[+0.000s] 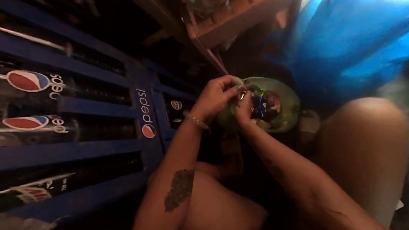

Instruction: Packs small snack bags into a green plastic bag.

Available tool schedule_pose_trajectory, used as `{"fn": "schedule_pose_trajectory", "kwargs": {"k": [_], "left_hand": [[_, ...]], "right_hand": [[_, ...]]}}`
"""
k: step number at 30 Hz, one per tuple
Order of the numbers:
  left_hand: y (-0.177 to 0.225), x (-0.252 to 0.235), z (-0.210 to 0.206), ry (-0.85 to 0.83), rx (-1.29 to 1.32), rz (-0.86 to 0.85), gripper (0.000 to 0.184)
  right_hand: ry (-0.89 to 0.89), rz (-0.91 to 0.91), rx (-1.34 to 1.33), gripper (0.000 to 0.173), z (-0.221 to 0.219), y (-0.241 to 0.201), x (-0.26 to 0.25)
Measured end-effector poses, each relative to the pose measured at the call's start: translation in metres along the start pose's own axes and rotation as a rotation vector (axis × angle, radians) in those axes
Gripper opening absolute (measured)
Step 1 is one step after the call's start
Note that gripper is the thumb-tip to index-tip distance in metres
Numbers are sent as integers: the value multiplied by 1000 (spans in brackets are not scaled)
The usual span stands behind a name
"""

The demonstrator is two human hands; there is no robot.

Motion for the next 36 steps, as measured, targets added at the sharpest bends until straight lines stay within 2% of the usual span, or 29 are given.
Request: {"fn": "schedule_pose_trajectory", "kwargs": {"k": [2,4,6,8,12,13,15,18,20,22,23,25,27,31,34,36], "left_hand": [[7,5,-13,-110,6,-23,12],[10,5,-14,-113,21,-27,12],[6,3,3,14,32,42,13],[5,4,26,173,45,101,15],[19,15,55,330,168,44,17],[24,19,58,342,207,25,18],[34,23,59,360,276,-7,20],[43,26,59,357,352,-40,21],[45,24,60,335,398,-34,23],[48,21,62,338,452,-40,23],[48,20,63,351,469,-38,22],[49,20,68,393,501,-37,21],[48,22,73,431,525,-47,21],[46,27,80,461,548,-60,23],[43,31,85,475,528,-66,23],[41,33,88,486,514,-81,23]], "right_hand": [[-9,-113,50,53,0,9,-8],[-7,-172,122,57,4,11,-20],[-106,-148,203,72,7,9,-32],[-306,-110,322,67,11,-6,-34],[-794,71,945,30,41,-97,-16],[-857,104,1056,26,46,-119,-13],[-912,98,1100,24,52,-164,-5],[-885,164,890,22,49,-226,3],[-757,331,822,20,36,-253,-12],[-488,565,1026,23,19,-268,-50],[-343,607,1168,30,12,-271,-72],[-196,610,1347,39,0,-266,-97],[-155,656,1397,42,-9,-259,-116],[-183,813,1360,44,-24,-254,-147],[-168,900,1410,42,-26,-255,-138],[-107,1042,1410,37,-23,-257,-134]]}}
Point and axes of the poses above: each hand's wrist, its own x-axis away from the middle knuckle, its own z-axis out of the back of the hand, y = z × x, the point moved 6 cm from there along -x, towards the middle knuckle, and after that the axes turned 5 degrees about -z, right-handed, at the moved point
